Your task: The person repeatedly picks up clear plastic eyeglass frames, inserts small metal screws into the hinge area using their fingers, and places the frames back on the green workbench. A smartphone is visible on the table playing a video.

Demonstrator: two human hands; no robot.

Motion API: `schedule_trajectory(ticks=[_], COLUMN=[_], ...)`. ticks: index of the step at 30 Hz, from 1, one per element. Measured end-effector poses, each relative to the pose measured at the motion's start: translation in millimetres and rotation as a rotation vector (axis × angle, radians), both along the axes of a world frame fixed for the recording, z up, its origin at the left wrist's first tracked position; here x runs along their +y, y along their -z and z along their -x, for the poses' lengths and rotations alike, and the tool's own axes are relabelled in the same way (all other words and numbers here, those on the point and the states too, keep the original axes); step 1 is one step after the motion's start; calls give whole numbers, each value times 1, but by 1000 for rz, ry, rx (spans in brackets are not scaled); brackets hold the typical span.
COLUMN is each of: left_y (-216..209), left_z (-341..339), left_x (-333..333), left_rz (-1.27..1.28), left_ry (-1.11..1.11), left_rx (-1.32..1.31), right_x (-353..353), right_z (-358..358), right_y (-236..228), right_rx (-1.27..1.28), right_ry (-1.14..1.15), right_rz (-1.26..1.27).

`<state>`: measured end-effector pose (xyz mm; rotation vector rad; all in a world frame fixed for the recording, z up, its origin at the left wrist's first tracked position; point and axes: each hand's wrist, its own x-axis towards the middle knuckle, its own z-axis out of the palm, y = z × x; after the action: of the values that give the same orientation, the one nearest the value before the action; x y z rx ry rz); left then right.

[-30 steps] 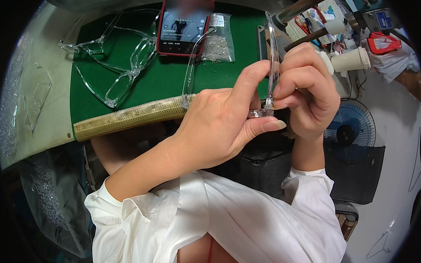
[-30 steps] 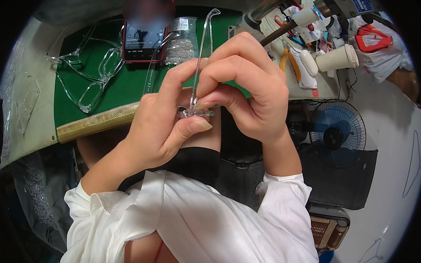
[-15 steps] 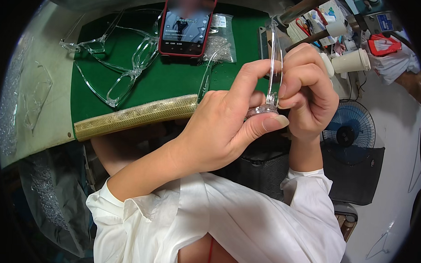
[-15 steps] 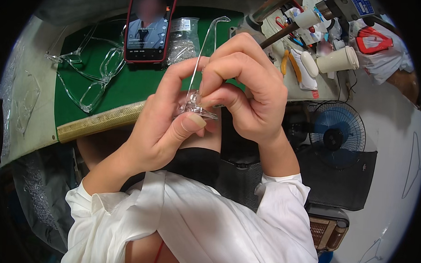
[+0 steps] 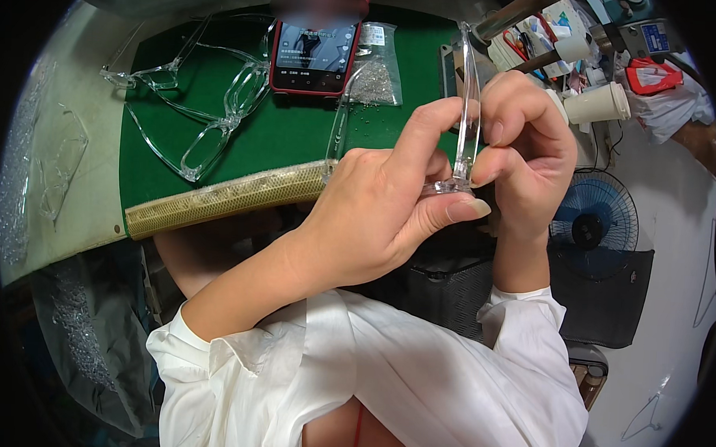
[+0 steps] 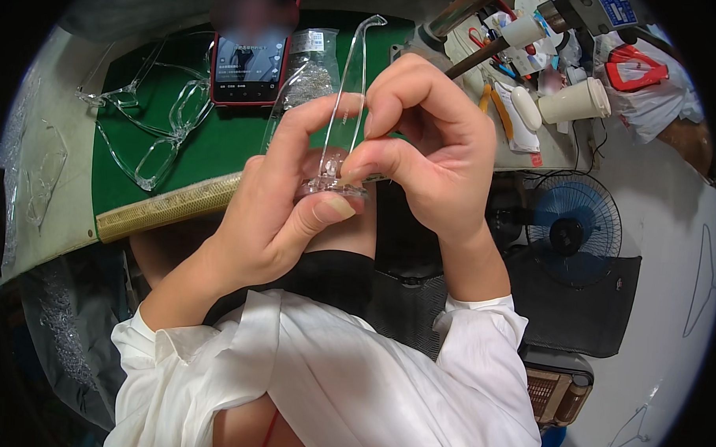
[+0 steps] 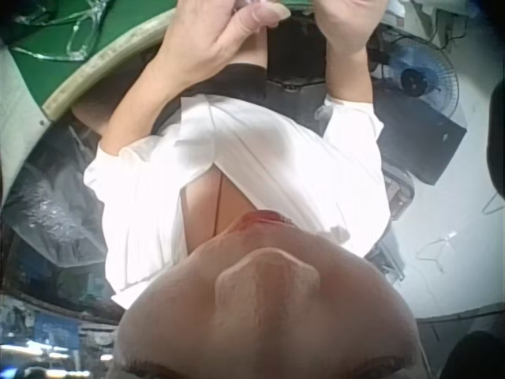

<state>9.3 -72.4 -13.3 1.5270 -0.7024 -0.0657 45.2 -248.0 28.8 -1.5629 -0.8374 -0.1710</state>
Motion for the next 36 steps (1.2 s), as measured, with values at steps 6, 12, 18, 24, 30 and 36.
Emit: schedule_trajectory(ticks=[6, 12, 18, 24, 30, 36], left_y=[0, 5, -9, -13, -22, -29], left_z=[0, -11, -38, -74, -102, -118], left_x=[0, -16, -40, -80, -123, -151], left_rz=[33, 215, -253, -536, -412, -439], left_ry=[-19, -34, -318, -348, -408, -445], left_rx=[-16, -17, -544, -640, -646, -676], right_x=[-3, -5, -37, -88, -112, -138], right_z=[1, 16, 3, -40, -60, -82], right_y=[-3, 13, 2, -14, -21, -21], right_rx=[225, 184, 226, 151, 254, 155], right_ry=[-35, 54, 166, 248, 476, 494], right_rz=[-12, 12, -86, 55, -146, -139])
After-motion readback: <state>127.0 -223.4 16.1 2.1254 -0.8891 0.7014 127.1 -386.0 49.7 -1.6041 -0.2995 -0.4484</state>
